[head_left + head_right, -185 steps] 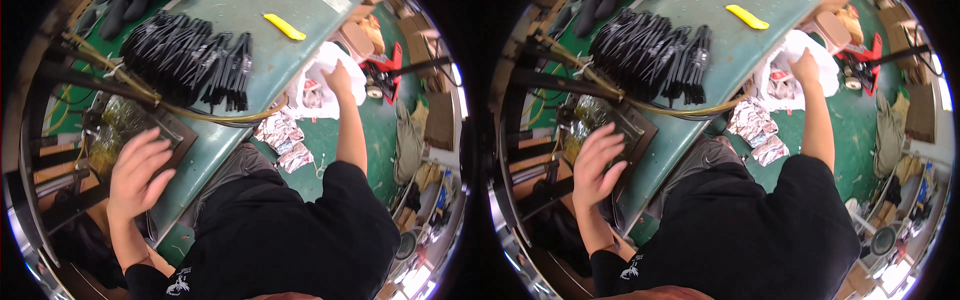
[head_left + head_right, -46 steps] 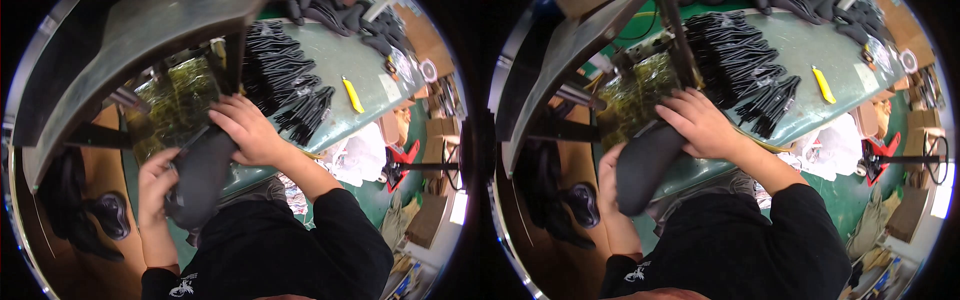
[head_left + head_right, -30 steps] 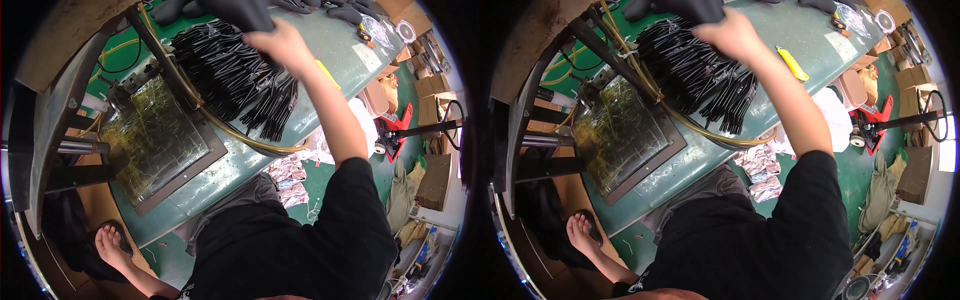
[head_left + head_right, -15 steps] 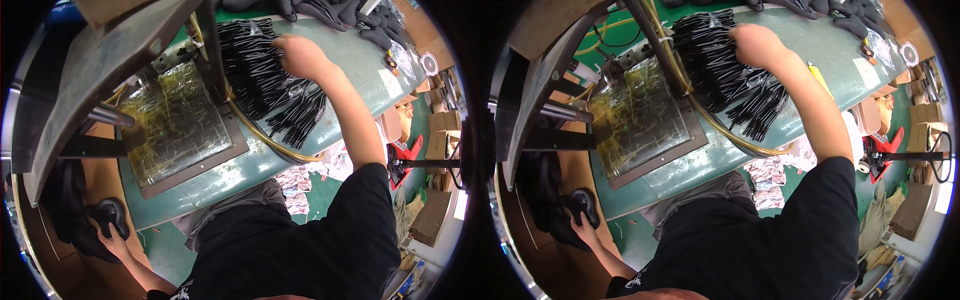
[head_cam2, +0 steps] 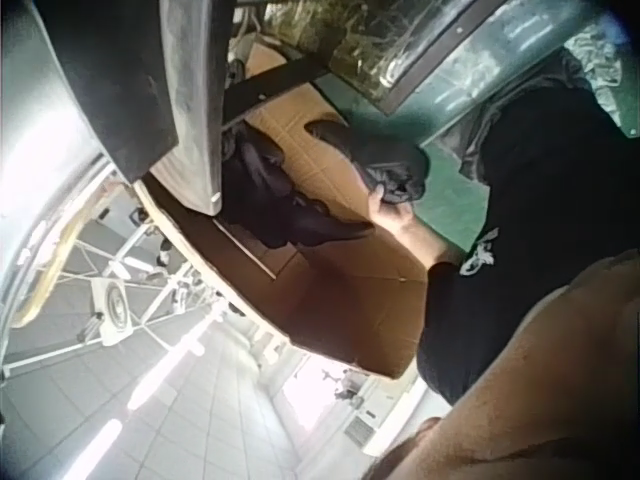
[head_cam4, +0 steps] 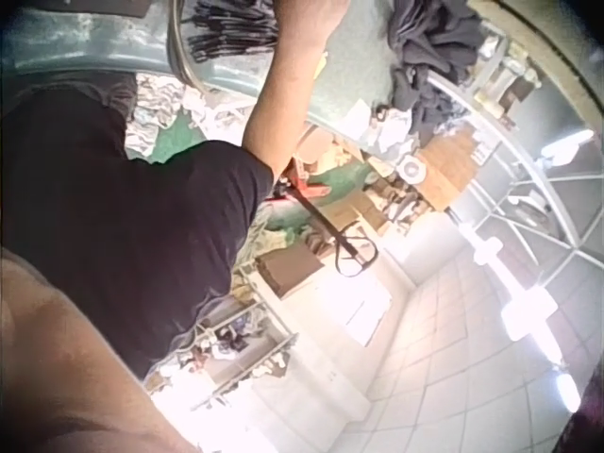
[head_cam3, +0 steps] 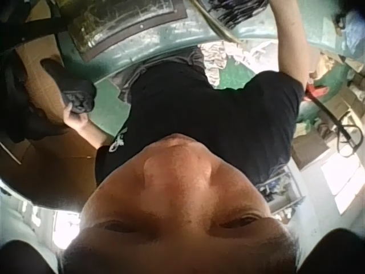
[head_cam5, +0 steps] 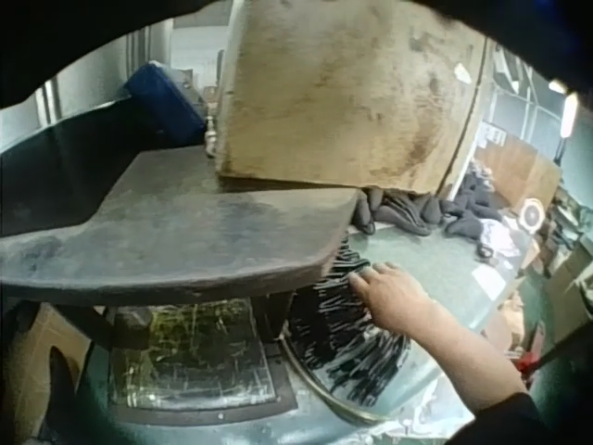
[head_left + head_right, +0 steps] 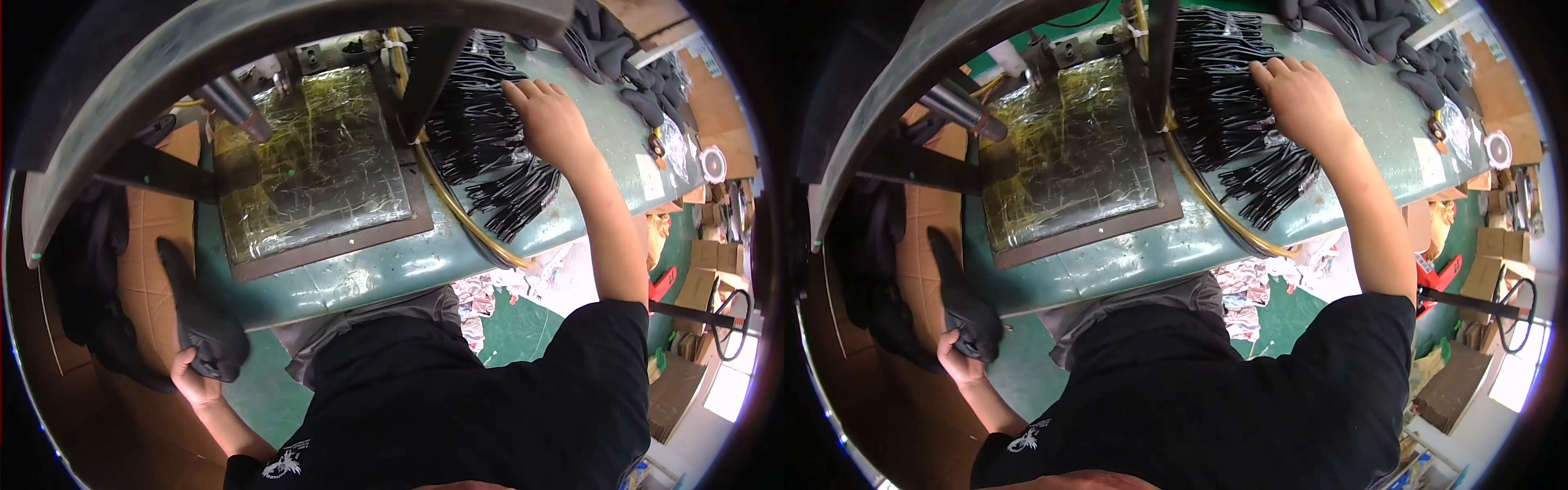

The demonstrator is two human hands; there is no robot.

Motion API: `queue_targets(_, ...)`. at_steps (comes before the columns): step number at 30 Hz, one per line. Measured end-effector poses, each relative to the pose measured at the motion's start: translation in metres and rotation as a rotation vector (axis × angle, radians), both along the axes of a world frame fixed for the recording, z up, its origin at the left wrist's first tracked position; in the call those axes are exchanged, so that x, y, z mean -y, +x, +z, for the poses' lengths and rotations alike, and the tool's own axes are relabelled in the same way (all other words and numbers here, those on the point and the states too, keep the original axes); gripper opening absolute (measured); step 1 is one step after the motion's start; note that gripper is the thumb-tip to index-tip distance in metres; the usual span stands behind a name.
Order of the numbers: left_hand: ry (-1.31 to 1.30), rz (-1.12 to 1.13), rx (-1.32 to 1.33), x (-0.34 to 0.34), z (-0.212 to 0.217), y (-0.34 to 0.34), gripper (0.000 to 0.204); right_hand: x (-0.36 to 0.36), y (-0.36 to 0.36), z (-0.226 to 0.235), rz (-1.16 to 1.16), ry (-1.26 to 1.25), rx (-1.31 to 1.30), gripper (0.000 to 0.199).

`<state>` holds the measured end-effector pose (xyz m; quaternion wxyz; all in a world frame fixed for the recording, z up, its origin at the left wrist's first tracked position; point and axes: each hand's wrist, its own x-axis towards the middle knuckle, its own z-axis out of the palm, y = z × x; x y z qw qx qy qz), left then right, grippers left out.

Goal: Assemble bicycle seats by manually inserting metal rails into the plastic base and using a heat press machine to secure the assembly.

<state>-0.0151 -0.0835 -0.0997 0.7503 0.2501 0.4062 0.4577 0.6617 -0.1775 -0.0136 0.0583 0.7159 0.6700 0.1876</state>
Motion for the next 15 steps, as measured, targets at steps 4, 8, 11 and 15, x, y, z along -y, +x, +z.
queue_targets(4, 0.062, -0.187, -0.06, 0.021, 0.011, 0.056, 0.097, -0.01, -0.027, -0.003, 0.147, -0.007, -0.126, 0.058)
queue_targets(8, 0.102, -0.605, -0.179, 0.02, 0.004, 0.081, 0.087, -0.003, -0.051, 0.012, -0.005, -0.02, -0.436, 0.066)
queue_targets(11, 0.009, -0.732, -0.15, 0.032, 0.026, 0.107, 0.077, 0.037, -0.064, 0.043, -0.044, 0.122, -0.645, 0.069)
queue_targets(15, -0.006, -0.692, -0.179, 0.033, 0.032, 0.119, 0.071, 0.09, -0.102, 0.033, -0.042, 0.245, -1.255, 0.072)
